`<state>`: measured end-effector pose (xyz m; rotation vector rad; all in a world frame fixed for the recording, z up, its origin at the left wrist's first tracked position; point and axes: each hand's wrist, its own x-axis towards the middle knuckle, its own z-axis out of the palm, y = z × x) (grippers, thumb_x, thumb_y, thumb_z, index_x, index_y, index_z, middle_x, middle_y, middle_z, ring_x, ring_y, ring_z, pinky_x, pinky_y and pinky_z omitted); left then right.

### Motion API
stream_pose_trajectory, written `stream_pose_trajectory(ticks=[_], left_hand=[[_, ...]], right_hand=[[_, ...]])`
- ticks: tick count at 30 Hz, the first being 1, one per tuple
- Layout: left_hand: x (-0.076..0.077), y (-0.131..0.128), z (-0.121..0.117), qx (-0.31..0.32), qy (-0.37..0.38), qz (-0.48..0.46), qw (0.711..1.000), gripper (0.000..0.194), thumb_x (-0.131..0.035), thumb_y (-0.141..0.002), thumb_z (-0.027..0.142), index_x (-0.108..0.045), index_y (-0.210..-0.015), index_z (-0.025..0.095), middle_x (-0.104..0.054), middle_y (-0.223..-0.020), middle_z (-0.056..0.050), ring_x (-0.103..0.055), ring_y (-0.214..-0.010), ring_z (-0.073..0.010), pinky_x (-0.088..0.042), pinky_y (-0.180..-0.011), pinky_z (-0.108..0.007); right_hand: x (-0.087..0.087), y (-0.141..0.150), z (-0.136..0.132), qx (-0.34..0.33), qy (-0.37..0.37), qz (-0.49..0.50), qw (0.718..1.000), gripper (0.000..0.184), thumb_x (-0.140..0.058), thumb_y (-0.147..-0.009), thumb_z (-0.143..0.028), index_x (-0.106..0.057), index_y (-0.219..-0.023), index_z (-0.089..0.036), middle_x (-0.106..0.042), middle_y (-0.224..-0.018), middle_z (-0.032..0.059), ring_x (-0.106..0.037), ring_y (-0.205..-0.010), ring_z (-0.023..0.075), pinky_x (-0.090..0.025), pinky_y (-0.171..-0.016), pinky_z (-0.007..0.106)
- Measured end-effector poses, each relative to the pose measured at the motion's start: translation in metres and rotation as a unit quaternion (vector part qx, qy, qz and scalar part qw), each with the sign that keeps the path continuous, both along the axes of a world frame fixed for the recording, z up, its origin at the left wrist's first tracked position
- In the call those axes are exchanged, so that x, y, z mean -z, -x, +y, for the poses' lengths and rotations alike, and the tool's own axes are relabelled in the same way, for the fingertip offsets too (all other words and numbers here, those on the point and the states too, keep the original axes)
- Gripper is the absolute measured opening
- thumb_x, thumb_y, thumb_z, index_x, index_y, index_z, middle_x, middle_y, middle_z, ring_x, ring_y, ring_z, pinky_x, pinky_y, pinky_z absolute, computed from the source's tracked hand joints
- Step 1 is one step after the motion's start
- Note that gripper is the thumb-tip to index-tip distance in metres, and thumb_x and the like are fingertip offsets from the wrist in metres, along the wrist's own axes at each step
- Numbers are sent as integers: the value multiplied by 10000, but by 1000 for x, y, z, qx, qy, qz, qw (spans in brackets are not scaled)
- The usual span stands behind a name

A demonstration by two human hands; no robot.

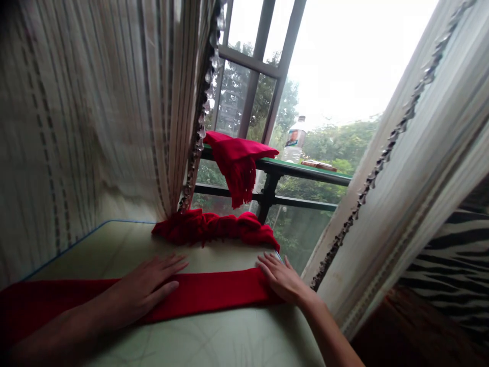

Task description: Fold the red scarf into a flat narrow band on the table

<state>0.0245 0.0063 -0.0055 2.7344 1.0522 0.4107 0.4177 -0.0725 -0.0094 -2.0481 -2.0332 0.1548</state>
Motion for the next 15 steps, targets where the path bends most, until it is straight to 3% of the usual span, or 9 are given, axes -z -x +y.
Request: stream_pose_trajectory(ticks=[4, 9, 12, 14, 15], left_hand=[[-13, 9, 6, -29, 1, -50, 998, 436, -454, -1022, 433, -740, -1270, 218, -731, -1307, -89, -668, -1210, -280, -489, -1080, -419], [-14, 32, 14, -56, 18, -67, 996, 424, -451, -1017, 444, -765, -1185, 214, -757, -1213, -78, -695, -1124, -257, -515, -1019, -372], [-20, 44, 16, -63, 15, -76, 995, 409, -476, -1003, 445, -767, -1174, 216, -757, -1216, -77, -686, -1145, -262, -501, -1052, -386], [-32, 55, 16, -92, 18, -108, 990, 413, -486, -992, 467, -768, -1162, 218, -757, -1226, -78, -680, -1160, -265, -502, -1061, -391], [-40, 63, 16, -115, 21, -126, 985, 427, -480, -992, 490, -765, -1161, 220, -755, -1235, -77, -680, -1164, -265, -511, -1053, -388]], right_hand=[[-25, 35, 19, -39, -51, -16, 998, 528, -355, -1064, -486, -495, -1550, -337, -386, -1677, 33, -239, -1585, 240, -76, -1303, 520], [-42, 69, 40, -143, -34, 43, 988, 575, -304, -1066, -558, -486, -1557, -321, -368, -1683, 0, -247, -1584, 222, -147, -1305, 473], [-29, 54, 39, -126, -17, 67, 990, 637, -270, -1044, -592, -478, -1567, -294, -362, -1680, 34, -236, -1584, 229, -167, -1301, 475], [-7, 33, 38, -113, -10, 82, 990, 650, -266, -1024, -625, -491, -1556, -326, -375, -1668, 47, -241, -1578, 232, -170, -1294, 479], [8, 21, 39, -99, -7, 101, 990, 647, -276, -1009, -650, -498, -1544, -361, -385, -1662, 36, -253, -1569, 203, -178, -1288, 423]])
